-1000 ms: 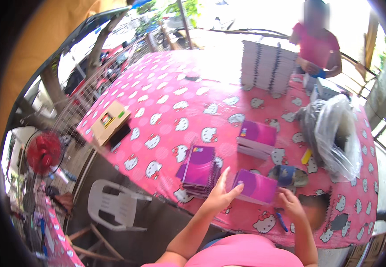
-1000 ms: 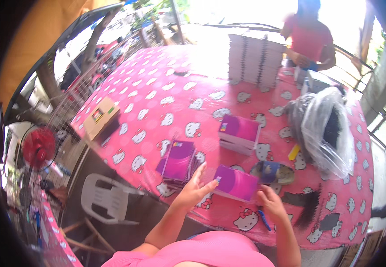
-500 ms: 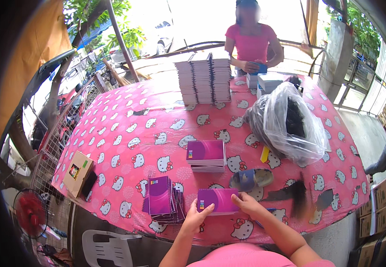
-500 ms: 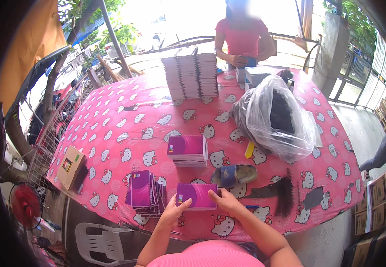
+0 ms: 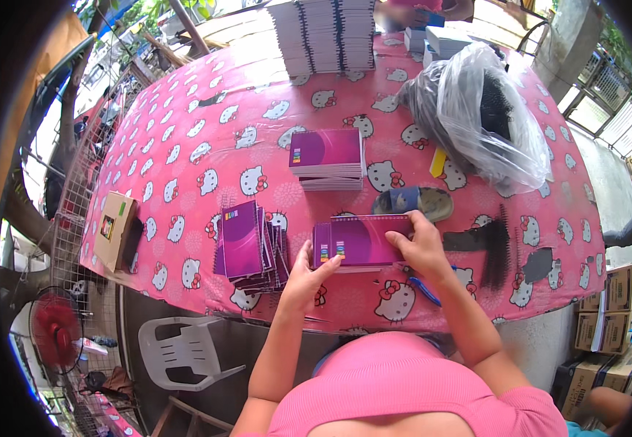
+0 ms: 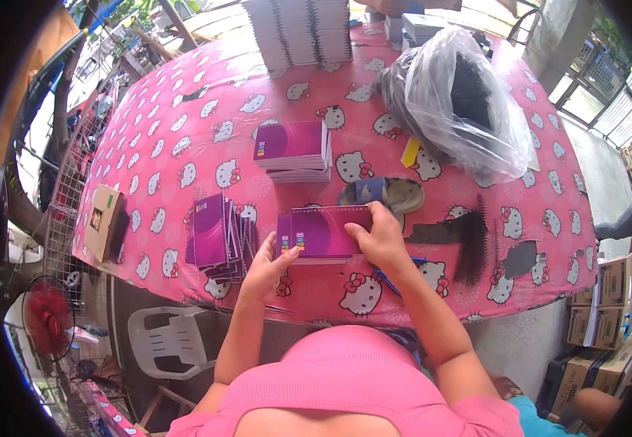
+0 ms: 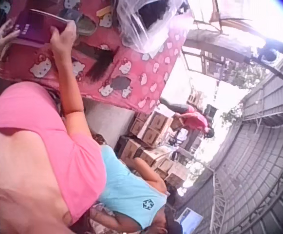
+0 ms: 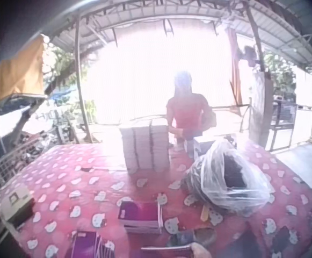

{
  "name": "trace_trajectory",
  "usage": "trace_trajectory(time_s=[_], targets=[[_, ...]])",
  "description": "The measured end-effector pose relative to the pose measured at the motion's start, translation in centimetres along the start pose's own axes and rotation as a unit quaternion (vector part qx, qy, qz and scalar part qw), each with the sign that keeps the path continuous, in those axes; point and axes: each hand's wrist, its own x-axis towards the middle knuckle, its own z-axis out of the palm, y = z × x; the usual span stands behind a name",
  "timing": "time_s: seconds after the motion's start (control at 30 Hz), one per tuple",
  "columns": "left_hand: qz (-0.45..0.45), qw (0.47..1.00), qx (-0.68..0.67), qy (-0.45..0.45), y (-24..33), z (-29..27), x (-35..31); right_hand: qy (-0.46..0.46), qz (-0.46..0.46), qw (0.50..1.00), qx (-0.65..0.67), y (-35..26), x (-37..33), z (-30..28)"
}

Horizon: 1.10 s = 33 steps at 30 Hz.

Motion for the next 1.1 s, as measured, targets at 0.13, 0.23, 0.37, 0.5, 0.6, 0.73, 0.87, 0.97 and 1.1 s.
trace_trajectory(time_s=[0.13,0.23,0.37,0.5,0.6,0.73,0.87,0.97,1.1], targets=[[0.189,0.969,0.103,0.12,1.2,1.0,-1.4,-0.012,-0.027,0.979,0.202,-1.3,-1.4,-0.3],[0.3,0.935,0.167,0.091,1.8,3.5,-1.9,-0.068,-0.165,0.97,0.164,-1.7,-2.0,1.5],[0.37,0.844,0.371,0.113,2.0,3.4,-1.4,-0.042,-0.209,0.958,0.191,-0.4,-1.5,4.5],[0.459,0.728,0.488,0.142,3.9,7.2,-1.5,-0.044,-0.218,0.969,0.109,-0.8,-2.3,1.9],[0.451,0.765,0.454,0.075,4.8,7.7,-0.5,0.032,-0.255,0.965,-0.045,1.7,-1.8,-3.2],[0.472,0.778,0.411,0.063,5.6,7.8,-0.5,0.346,-0.057,0.903,-0.25,10.0,-1.7,-16.2],[0.454,0.788,0.413,0.051,5.7,7.5,-0.7,0.348,0.128,0.86,-0.351,14.7,-3.7,-20.9],[0.474,0.776,0.414,0.042,6.0,7.9,-0.3,0.34,0.087,0.866,-0.356,16.7,-3.7,-21.7],[0.469,0.791,0.385,0.077,5.8,8.0,-0.8,0.224,-0.112,0.944,-0.215,3.4,-2.4,-14.3]])
